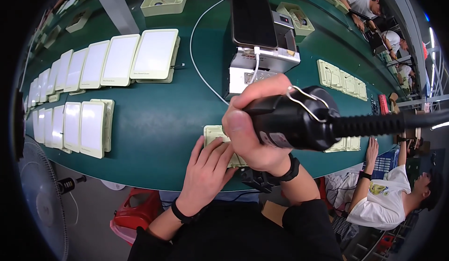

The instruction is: The person picks up a plastic panel, places it on the work surface, and uses a power screwdriver to drive screws into it. They then move the panel to a row on the left and repeat the process with several more panels.

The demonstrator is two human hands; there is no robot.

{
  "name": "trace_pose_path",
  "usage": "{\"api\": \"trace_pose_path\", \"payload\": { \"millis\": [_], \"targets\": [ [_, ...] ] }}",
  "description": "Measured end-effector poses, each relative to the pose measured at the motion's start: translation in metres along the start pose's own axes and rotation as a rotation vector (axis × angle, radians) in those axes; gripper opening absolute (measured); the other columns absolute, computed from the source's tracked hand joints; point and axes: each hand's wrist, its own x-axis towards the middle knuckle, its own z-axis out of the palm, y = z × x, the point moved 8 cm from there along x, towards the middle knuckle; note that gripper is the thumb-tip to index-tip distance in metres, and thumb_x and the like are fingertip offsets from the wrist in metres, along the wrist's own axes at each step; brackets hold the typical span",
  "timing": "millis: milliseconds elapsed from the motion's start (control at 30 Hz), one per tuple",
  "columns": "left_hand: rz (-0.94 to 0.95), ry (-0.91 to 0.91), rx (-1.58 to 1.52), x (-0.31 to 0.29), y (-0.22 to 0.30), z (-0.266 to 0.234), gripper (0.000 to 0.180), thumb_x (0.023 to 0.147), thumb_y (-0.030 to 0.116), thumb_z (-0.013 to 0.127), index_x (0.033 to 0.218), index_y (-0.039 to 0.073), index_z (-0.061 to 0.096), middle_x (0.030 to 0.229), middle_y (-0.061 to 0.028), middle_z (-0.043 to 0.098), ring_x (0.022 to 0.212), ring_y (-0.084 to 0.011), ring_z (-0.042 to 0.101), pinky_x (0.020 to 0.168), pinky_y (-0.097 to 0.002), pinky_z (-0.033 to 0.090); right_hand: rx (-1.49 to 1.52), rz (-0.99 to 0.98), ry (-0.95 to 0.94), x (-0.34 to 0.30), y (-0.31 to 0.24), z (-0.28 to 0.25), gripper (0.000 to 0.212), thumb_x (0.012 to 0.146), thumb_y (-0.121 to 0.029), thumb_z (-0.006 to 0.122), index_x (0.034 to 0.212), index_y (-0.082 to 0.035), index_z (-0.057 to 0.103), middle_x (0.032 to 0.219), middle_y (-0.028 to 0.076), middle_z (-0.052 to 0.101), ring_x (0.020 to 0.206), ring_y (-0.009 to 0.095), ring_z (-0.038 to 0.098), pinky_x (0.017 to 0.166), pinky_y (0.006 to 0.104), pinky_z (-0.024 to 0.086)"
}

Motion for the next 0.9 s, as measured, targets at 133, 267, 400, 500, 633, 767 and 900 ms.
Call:
{"api": "trace_pose_path", "payload": {
  "millis": [133, 267, 400, 500, 633, 767, 900],
  "targets": [
    [0.005, -0.023, -0.037, 0.000, -0.003, 0.000, 0.054, 0.089, 0.019, 0.074, 0.139, 0.003, 0.060, 0.131, -0.0097, 0.064, 0.131, -0.0274, 0.057, 0.118, -0.0487, 0.042, -0.027, -0.033, -0.016, 0.003, 0.004, 0.006, 0.024, 0.103, -0.018, 0.064, 0.106, -0.005, 0.044, 0.064, 0.006, 0.051, 0.049, 0.012, 0.046, 0.047, 0.0300, 0.043],
    [0.017, -0.043, -0.042, -0.002, -0.004, 0.003, 0.051, 0.089, 0.018, 0.073, 0.137, 0.003, 0.061, 0.134, -0.0104, 0.064, 0.132, -0.0284, 0.058, 0.118, -0.0474, 0.043, -0.125, -0.028, -0.052, -0.001, 0.013, 0.006, 0.023, 0.103, -0.016, 0.063, 0.105, -0.004, 0.044, 0.064, 0.006, 0.051, 0.049, 0.012, 0.046, 0.046, 0.0298, 0.043],
    [0.046, -0.070, -0.025, -0.007, -0.003, 0.000, 0.045, 0.092, 0.016, 0.069, 0.135, 0.003, 0.063, 0.138, -0.0108, 0.063, 0.134, -0.0290, 0.057, 0.118, -0.0472, 0.043, -0.177, -0.037, -0.034, -0.001, 0.014, 0.005, 0.023, 0.103, -0.015, 0.062, 0.104, -0.004, 0.043, 0.064, 0.007, 0.052, 0.048, 0.012, 0.045, 0.046, 0.0298, 0.043],
    [0.094, -0.080, 0.030, -0.008, 0.001, -0.004, 0.042, 0.094, 0.014, 0.066, 0.134, 0.003, 0.064, 0.141, -0.0108, 0.062, 0.136, -0.0293, 0.057, 0.118, -0.0469, 0.043, -0.120, -0.038, 0.015, -0.003, 0.017, 0.002, 0.022, 0.103, -0.014, 0.063, 0.105, -0.004, 0.043, 0.064, 0.007, 0.052, 0.049, 0.012, 0.045, 0.046, 0.0299, 0.042],
    [0.094, -0.099, 0.057, -0.009, 0.003, -0.002, 0.040, 0.095, 0.012, 0.063, 0.135, 0.004, 0.063, 0.143, -0.0101, 0.062, 0.138, -0.0294, 0.056, 0.118, -0.0460, 0.043, -0.027, -0.037, 0.030, -0.009, 0.012, -0.001, 0.021, 0.103, -0.014, 0.063, 0.106, -0.005, 0.045, 0.065, 0.006, 0.052, 0.050, 0.013, 0.045, 0.047, 0.0305, 0.042],
    [0.056, -0.055, 0.017, -0.011, -0.002, -0.004, 0.044, 0.092, 0.008, 0.062, 0.136, 0.007, 0.065, 0.142, -0.0078, 0.063, 0.136, -0.0288, 0.057, 0.116, -0.0484, 0.044, 0.055, -0.212, 0.065, 0.004, -0.036, -0.030, 0.019, 0.101, -0.014, 0.062, 0.107, -0.006, 0.046, 0.068, 0.004, 0.050, 0.050, 0.014, 0.045, 0.049, 0.0325, 0.042],
    [0.091, -0.065, 0.098, -0.006, 0.006, -0.009, 0.046, 0.091, 0.007, 0.066, 0.137, 0.008, 0.064, 0.142, -0.0068, 0.062, 0.135, -0.0287, 0.056, 0.116, -0.0512, 0.044, 0.007, -0.264, 0.321, 0.042, -0.052, -0.058, 0.012, 0.101, -0.012, 0.059, 0.101, -0.005, 0.049, 0.067, 0.004, 0.047, 0.049, 0.014, 0.044, 0.048, 0.0323, 0.041]
  ]
}}
